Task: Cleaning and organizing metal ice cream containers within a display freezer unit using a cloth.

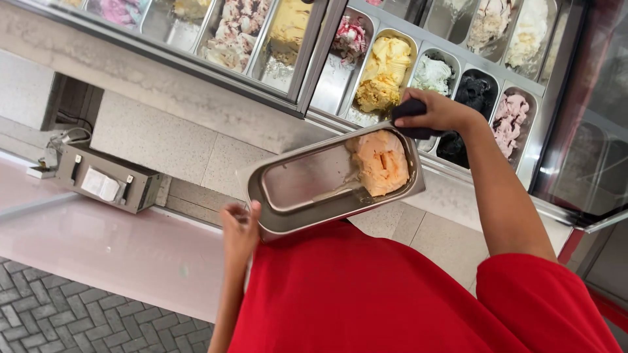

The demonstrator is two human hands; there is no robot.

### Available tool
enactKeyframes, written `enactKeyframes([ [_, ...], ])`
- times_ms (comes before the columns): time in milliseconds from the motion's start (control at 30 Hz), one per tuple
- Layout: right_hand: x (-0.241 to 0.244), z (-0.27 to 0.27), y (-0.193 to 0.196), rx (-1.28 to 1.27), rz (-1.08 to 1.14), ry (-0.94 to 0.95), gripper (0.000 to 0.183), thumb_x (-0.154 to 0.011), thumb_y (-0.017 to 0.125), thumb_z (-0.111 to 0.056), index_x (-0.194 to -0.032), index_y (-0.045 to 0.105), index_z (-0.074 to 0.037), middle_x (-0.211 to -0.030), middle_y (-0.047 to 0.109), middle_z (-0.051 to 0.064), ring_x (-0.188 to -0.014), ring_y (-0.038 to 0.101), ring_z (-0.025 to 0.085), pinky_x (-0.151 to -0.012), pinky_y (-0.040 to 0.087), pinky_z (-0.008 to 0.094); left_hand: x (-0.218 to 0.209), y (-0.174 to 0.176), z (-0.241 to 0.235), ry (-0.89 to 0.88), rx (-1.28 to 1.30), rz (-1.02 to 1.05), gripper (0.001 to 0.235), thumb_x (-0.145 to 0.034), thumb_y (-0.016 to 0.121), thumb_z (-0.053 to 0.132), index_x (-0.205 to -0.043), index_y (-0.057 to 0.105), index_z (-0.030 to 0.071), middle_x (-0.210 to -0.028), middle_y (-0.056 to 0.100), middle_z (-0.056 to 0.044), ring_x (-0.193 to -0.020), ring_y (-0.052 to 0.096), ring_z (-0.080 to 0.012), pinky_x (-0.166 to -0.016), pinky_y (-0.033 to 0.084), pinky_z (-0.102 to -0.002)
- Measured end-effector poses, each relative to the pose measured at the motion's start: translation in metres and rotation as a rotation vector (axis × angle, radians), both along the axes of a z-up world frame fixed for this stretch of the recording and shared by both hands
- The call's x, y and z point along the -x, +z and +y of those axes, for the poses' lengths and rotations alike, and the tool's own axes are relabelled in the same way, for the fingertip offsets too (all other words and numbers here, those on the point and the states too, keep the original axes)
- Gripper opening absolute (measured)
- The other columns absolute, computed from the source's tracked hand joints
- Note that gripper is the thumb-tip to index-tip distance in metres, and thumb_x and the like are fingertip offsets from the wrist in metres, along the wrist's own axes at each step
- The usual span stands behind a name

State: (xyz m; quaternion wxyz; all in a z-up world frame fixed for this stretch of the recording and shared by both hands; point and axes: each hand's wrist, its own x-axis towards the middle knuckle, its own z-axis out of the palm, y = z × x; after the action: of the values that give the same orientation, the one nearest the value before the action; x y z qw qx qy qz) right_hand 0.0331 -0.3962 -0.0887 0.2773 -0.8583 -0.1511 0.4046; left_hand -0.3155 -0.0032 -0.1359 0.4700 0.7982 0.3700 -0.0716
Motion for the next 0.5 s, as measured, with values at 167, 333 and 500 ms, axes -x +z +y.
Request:
enactKeyframes([
  [167, -0.006, 0.010, 0.016, 0.136, 0.015, 0.142, 0.052, -0.079, 0.085, -0.047, -0.113, 0.065, -0.013, -0.097, 0.071, 0.023, -0.099, 0.067, 0.042, -0.087, 0.050, 0.049, -0.015, 0.034, -0.051, 0.063, 0.048, 0.137, 0.073, -0.095, 0.049, 0.071, -0.129, 0.040, 0.008, -0.116, 0.055, -0.035, -0.113, 0.056, -0.0589, -0.098, 0.045, -0.063],
  [333, -0.001, 0.103, 0.013, 0.129, 0.042, 0.385, 0.057, -0.076, 0.084, -0.055, -0.117, 0.067, -0.019, -0.104, 0.075, 0.022, -0.106, 0.069, 0.045, -0.093, 0.053, 0.053, -0.057, 0.025, -0.024, 0.036, 0.047, 0.039, 0.064, -0.097, 0.038, 0.077, -0.114, 0.050, 0.015, -0.099, 0.068, -0.030, -0.101, 0.064, -0.0550, -0.083, 0.049, -0.062],
  [500, 0.007, 0.226, -0.004, -0.094, -0.176, 0.618, 0.061, -0.087, 0.068, -0.066, -0.127, 0.049, -0.024, -0.110, 0.070, 0.017, -0.109, 0.066, 0.044, -0.095, 0.049, 0.059, -0.087, 0.035, -0.010, -0.117, -0.015, -0.039, 0.066, -0.095, 0.049, 0.073, -0.113, 0.047, 0.009, -0.088, 0.065, -0.038, -0.096, 0.064, -0.0594, -0.078, 0.048, -0.065],
])
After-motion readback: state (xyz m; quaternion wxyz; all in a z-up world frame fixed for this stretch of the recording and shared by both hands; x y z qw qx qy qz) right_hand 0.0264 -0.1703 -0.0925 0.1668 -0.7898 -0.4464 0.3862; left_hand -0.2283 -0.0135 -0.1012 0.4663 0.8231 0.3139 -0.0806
